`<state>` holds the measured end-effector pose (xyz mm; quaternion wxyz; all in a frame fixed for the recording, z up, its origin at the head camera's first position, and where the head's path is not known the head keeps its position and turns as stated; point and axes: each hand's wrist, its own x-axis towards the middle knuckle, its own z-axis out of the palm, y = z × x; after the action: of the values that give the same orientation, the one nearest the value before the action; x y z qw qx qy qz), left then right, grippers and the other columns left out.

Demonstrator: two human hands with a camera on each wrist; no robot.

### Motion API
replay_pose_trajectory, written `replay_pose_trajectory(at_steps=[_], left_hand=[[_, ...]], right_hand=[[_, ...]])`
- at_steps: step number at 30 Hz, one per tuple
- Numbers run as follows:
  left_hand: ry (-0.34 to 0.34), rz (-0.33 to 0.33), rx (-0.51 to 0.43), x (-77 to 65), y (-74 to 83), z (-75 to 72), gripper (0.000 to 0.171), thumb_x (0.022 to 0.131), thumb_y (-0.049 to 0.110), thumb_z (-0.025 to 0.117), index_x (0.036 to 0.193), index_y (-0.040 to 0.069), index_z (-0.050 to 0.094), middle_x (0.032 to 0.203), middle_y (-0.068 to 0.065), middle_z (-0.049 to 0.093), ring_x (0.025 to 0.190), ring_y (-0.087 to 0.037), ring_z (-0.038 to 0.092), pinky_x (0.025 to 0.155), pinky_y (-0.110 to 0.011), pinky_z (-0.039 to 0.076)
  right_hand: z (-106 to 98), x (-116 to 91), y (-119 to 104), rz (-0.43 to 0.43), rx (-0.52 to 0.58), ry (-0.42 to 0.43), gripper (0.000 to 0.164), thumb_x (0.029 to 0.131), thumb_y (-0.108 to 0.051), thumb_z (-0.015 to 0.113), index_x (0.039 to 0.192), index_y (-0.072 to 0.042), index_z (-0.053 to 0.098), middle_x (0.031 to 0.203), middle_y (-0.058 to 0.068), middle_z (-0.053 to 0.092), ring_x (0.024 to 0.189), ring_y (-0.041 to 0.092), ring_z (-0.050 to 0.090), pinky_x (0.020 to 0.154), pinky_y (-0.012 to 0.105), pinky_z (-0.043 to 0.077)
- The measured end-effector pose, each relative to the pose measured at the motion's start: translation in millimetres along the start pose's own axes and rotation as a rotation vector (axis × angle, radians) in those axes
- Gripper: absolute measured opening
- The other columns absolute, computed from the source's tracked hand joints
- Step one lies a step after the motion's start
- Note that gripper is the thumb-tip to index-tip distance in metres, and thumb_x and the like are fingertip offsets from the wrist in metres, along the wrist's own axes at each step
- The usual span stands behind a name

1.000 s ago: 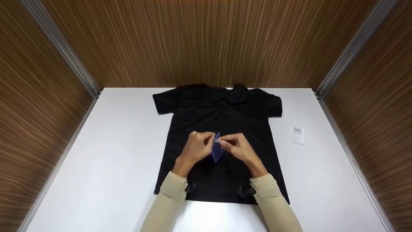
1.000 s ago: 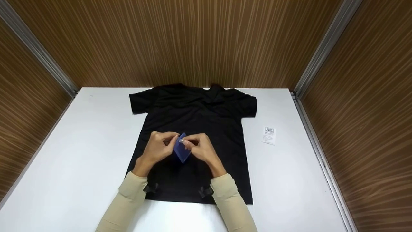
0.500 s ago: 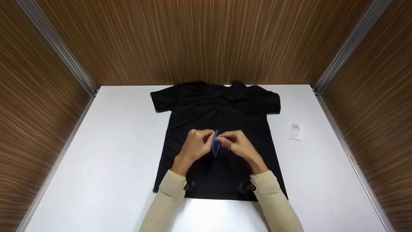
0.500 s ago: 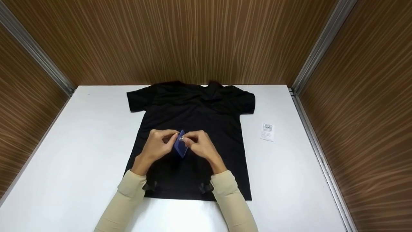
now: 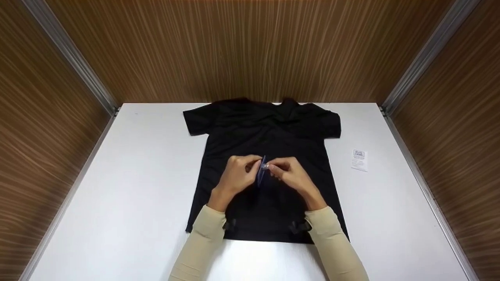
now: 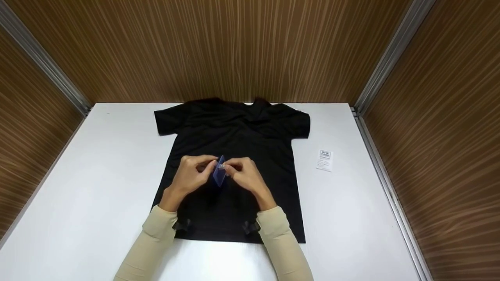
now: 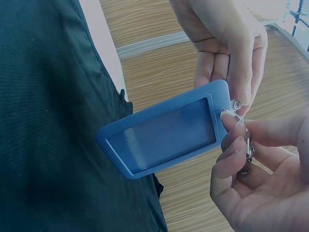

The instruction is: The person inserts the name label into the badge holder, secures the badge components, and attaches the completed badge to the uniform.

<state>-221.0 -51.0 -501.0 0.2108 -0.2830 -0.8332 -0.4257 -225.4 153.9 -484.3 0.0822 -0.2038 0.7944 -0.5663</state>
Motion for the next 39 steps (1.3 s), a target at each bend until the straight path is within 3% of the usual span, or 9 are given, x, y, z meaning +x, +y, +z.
replay_pose_trajectory(at_steps=[8, 17, 22, 27, 33, 39], left_hand=[[-0.051, -0.054, -0.063, -1.6, -2.5, -3.5, 0.021, 0.099, 0.012, 0.068, 0.113, -0.001, 0.076, 0.104, -0.013, 0.079, 0.086, -0.018, 0.077, 0.071, -0.023, 0.061], [-0.226, -0.138, -0.070, -2.5, -10.7, -10.5, 0.063, 0.092, 0.040, 0.078, 0.143, 0.007, 0.060, 0.141, -0.012, 0.065, 0.121, -0.033, 0.068, 0.091, -0.045, 0.061], [-0.311, -0.167, -0.083, -3.1, -14.0, -12.4, 0.076, 0.086, 0.035, 0.084, 0.151, 0.012, 0.052, 0.150, -0.010, 0.058, 0.132, -0.034, 0.061, 0.104, -0.049, 0.054], [-0.361, -0.175, -0.068, -4.1, -16.2, -12.1, 0.083, 0.083, 0.031, 0.087, 0.155, 0.014, 0.048, 0.155, -0.007, 0.053, 0.140, -0.027, 0.054, 0.115, -0.045, 0.046], [-0.444, -0.191, -0.081, -5.7, -18.4, -8.7, 0.094, 0.082, 0.027, 0.088, 0.160, 0.016, 0.038, 0.162, -0.005, 0.045, 0.148, -0.024, 0.045, 0.123, -0.043, 0.037], [-0.495, -0.206, -0.092, -6.6, -18.7, -3.3, 0.093, 0.084, 0.026, 0.086, 0.161, 0.014, 0.035, 0.163, -0.005, 0.043, 0.150, -0.022, 0.043, 0.124, -0.042, 0.034]], right_hand=[[-2.0, 1.3, 13.2, -0.013, 0.039, 0.034, 0.019, 0.101, -0.006, 0.063, 0.102, 0.008, 0.076, 0.078, 0.011, 0.064, 0.065, 0.012, 0.054, 0.061, 0.020, 0.047], [-5.7, 0.0, 8.2, -0.012, 0.031, 0.051, 0.019, 0.100, -0.007, 0.063, 0.101, 0.007, 0.076, 0.077, 0.006, 0.064, 0.063, 0.007, 0.054, 0.060, 0.020, 0.048], [-6.7, -1.0, 5.8, -0.016, 0.024, 0.047, 0.019, 0.101, -0.008, 0.063, 0.102, 0.006, 0.076, 0.077, 0.004, 0.063, 0.063, 0.007, 0.053, 0.060, 0.020, 0.047], [-7.2, -2.5, 3.1, -0.034, 0.023, 0.048, 0.019, 0.101, -0.008, 0.063, 0.101, 0.005, 0.076, 0.076, 0.004, 0.062, 0.064, 0.007, 0.053, 0.060, 0.020, 0.046], [-7.8, -3.8, 0.8, -0.057, 0.025, 0.038, 0.019, 0.101, -0.006, 0.061, 0.100, 0.006, 0.076, 0.077, 0.010, 0.062, 0.065, 0.007, 0.052, 0.062, 0.020, 0.046], [-7.6, -5.2, -2.2, -0.089, 0.048, 0.017, 0.021, 0.103, -0.010, 0.060, 0.095, 0.004, 0.074, 0.076, 0.004, 0.059, 0.064, 0.006, 0.051, 0.061, 0.020, 0.045]])
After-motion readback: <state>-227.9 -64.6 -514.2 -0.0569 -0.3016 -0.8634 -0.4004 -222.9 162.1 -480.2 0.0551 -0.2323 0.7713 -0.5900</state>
